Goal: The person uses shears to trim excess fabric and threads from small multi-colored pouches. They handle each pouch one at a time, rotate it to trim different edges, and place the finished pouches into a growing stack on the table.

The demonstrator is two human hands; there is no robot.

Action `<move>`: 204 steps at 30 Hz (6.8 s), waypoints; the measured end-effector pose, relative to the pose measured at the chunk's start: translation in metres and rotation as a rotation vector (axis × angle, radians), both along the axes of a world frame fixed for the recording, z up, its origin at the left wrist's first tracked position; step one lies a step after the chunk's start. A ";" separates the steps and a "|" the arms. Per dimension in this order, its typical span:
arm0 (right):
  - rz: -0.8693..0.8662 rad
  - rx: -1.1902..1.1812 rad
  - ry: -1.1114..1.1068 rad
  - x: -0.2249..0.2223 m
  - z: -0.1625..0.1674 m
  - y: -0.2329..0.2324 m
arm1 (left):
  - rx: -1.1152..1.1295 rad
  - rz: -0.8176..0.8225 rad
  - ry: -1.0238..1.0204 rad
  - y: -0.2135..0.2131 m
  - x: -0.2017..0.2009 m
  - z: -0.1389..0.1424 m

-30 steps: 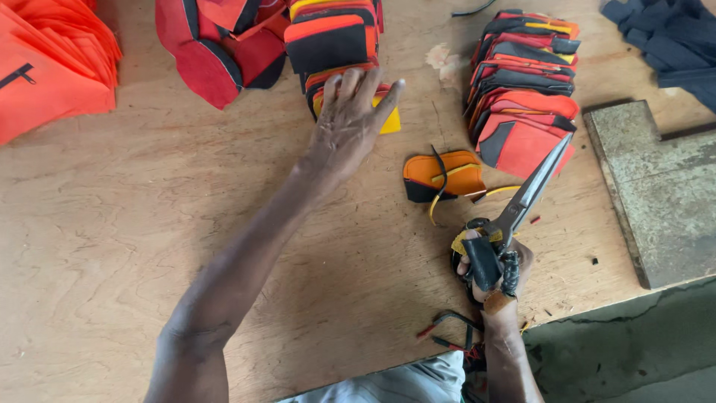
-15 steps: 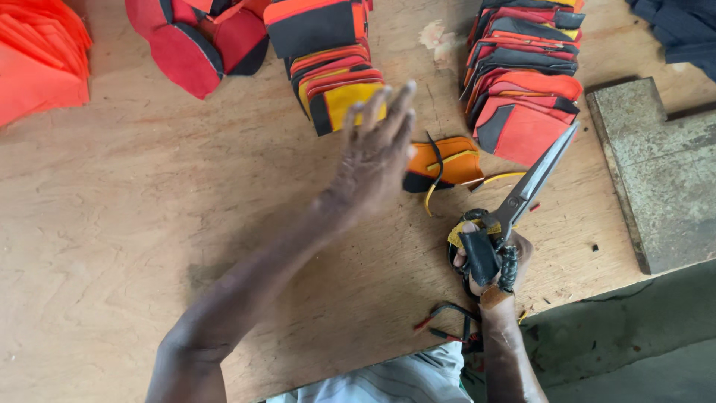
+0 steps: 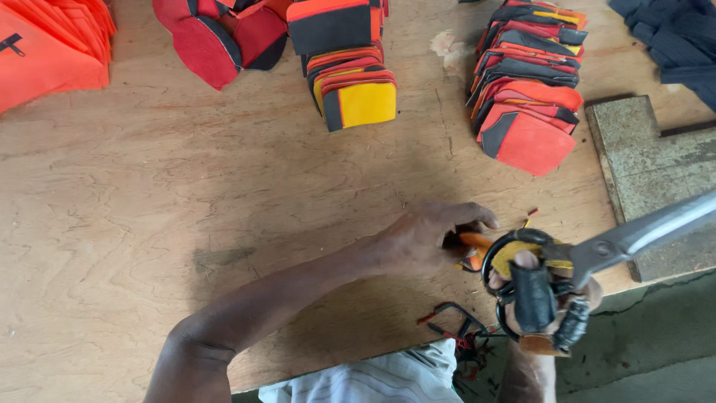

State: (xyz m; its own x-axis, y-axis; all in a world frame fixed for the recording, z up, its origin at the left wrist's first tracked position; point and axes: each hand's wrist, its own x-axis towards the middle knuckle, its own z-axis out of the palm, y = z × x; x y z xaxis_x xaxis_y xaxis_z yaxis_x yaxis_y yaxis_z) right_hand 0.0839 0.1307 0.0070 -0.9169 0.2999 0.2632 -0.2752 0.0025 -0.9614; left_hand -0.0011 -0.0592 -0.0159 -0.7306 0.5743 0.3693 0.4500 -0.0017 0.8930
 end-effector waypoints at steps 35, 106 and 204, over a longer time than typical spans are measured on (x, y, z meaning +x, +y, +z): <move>0.279 0.426 -0.291 -0.035 0.042 -0.061 | 0.784 0.263 -0.283 -0.011 -0.034 0.061; 0.266 0.248 -0.100 -0.063 0.002 -0.055 | 0.949 0.239 -0.392 0.004 -0.022 0.062; 0.250 0.288 -0.202 -0.035 -0.014 -0.042 | 0.406 0.171 -0.024 -0.049 -0.032 0.093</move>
State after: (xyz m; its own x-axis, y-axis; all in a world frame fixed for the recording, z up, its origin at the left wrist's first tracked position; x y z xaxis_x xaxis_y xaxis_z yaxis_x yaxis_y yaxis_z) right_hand 0.0488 0.0887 -0.0075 -0.9938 0.0023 0.1113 -0.1076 0.2356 -0.9659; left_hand -0.0333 -0.1079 0.0770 -0.8137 0.2560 0.5219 0.4534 -0.2821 0.8454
